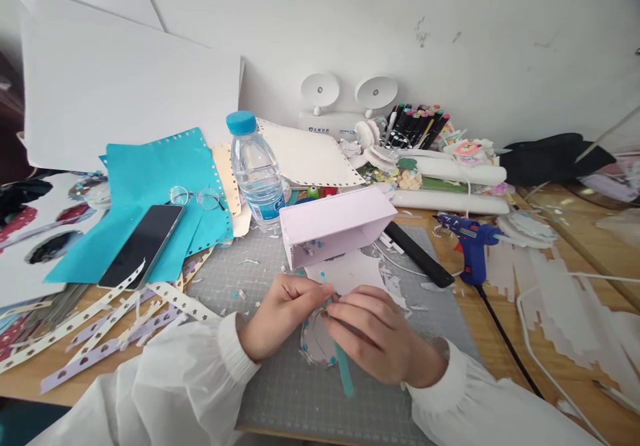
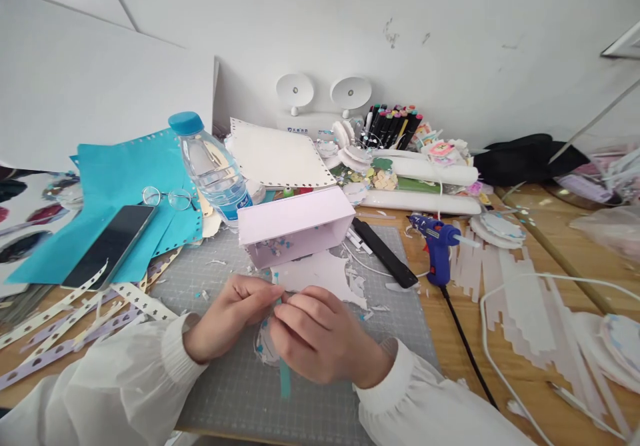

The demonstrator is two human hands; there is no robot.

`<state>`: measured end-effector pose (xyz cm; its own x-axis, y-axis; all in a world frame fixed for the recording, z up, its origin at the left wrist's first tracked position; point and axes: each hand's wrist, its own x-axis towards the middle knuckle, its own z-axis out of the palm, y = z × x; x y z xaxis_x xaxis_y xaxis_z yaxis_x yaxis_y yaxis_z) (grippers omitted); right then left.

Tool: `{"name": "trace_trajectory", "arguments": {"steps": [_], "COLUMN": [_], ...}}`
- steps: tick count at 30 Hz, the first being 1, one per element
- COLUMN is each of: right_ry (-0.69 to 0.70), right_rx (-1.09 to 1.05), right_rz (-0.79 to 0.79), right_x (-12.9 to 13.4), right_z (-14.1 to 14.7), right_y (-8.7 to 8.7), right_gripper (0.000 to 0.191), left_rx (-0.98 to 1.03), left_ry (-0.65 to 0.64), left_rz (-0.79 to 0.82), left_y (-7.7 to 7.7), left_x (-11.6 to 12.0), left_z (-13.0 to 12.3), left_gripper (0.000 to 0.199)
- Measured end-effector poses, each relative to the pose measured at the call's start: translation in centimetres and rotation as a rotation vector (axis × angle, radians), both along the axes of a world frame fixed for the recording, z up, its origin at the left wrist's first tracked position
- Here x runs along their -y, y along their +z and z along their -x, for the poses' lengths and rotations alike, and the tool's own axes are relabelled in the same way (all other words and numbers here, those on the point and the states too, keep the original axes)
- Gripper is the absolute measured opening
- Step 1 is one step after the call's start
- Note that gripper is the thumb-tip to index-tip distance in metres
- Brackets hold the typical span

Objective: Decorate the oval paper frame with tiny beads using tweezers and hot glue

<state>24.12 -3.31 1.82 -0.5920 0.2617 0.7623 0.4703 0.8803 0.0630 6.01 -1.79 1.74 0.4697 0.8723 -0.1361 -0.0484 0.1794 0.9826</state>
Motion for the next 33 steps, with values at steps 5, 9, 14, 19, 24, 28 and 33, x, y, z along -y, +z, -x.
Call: {"name": "trace_trajectory", "arguments": {"steps": [5,9,14,19,24,28,33], "right_ry": [-0.030,-0.136,-0.199,-0.065,0.003,-0.005,-0.007], "right_rx": [-0.154,-0.591,-1.027,-1.023,-1.010,-1.059,-1.032], "right_rz": [0.083,0.332,0.812,1.130,1.219,1.214,1.209], "right_x": [0.0,-0.6,-1.9,-2.1,-1.8,-2.0,-2.2], "right_z": [-0.6,-1.4,-3.4,-3.8,-2.9,-2.9,-2.9], "right_y": [-0.8,-1.2,-1.3,-2.1,-2.6,-2.6,-2.7], "right_gripper": [0.024,0.030,0.013,0.019,0.020,0.022,0.020], "left_rx": [-0.063,-0.186,-0.326,-0.336,-0.402,-0.515,-0.551], "left_ry": [0.045,0.133,0.092,-0.142,0.006,0.004,-0.238], "left_rz": [0.017,-0.062,-0.215,-0.266,-0.327,-0.328,-0.336], "left_y": [-0.1,0.3,0.7,0.4,0.3,0.3,0.4], "left_x": [0.2,-0.2,-1.1,-0.9,-1.2,-1.8,-2.2], "left_z": [-0.3,0.0,0.8,1.2,1.1,1.1,1.5], "left_gripper": [0.055,0.047,0.042,0.038,0.039,0.038,0.036]}}
